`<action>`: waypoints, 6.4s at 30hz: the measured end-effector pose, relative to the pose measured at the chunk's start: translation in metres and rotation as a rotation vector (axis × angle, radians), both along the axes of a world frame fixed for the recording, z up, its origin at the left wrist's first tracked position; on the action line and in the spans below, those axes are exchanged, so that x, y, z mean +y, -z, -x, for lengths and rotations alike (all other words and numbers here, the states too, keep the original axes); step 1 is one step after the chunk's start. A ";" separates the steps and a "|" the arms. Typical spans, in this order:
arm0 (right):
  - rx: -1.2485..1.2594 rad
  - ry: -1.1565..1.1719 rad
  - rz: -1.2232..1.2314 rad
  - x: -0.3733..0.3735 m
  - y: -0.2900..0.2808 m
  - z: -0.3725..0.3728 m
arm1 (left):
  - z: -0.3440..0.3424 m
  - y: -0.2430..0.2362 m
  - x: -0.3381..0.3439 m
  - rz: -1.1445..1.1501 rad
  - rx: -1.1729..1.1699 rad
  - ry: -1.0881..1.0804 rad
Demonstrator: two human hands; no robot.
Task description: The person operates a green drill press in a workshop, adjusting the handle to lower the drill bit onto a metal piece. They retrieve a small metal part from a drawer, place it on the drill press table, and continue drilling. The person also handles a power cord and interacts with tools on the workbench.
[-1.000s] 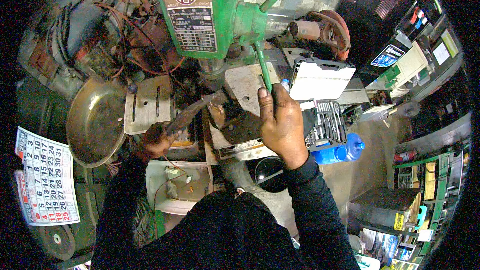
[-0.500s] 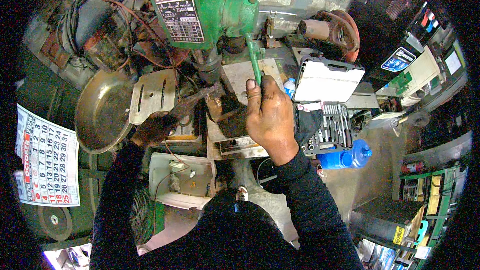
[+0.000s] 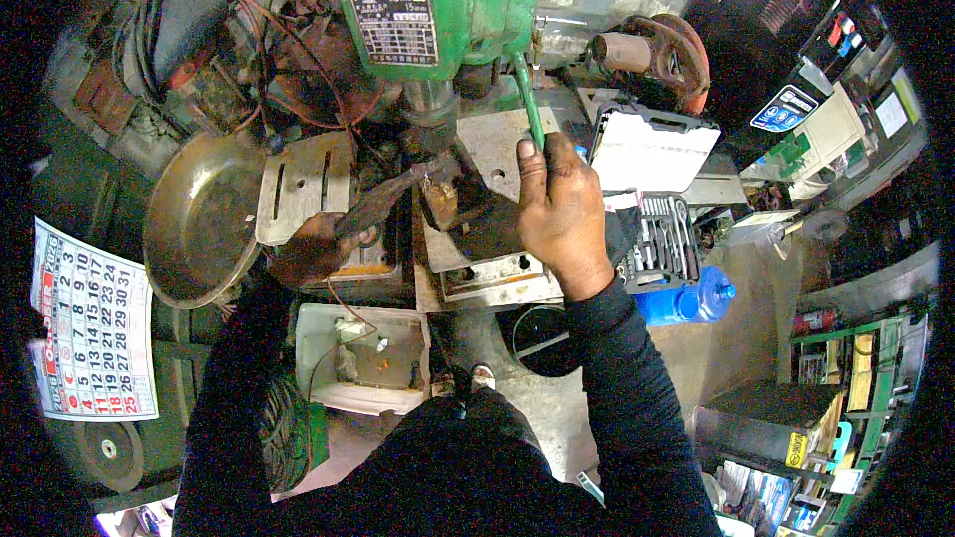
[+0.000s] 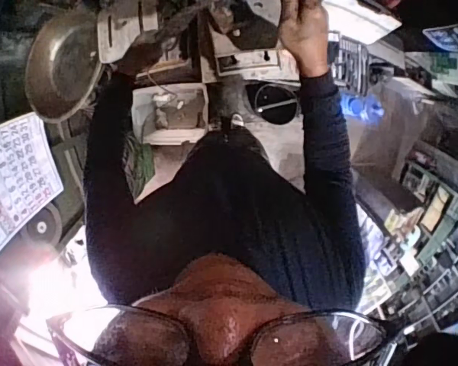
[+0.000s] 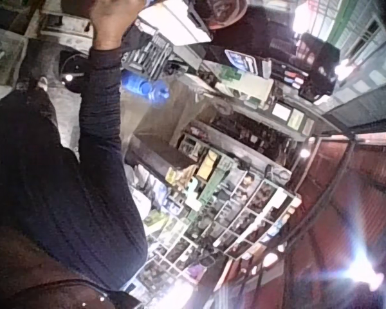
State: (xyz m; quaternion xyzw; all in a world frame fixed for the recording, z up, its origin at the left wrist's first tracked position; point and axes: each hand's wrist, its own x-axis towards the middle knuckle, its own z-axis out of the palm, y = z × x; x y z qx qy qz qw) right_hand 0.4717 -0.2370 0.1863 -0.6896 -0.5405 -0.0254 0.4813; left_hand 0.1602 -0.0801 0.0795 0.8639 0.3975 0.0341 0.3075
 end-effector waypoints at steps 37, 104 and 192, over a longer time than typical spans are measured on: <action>-0.051 0.064 0.122 0.004 0.006 -0.004 | 0.000 0.010 0.013 -0.037 0.036 -0.026; 1.141 -0.369 0.181 -0.040 -0.074 -0.016 | 0.024 -0.003 -0.046 -0.373 -0.145 -0.253; -0.534 -0.354 0.536 0.019 0.077 -0.073 | -0.105 0.074 -0.217 1.101 -0.354 0.051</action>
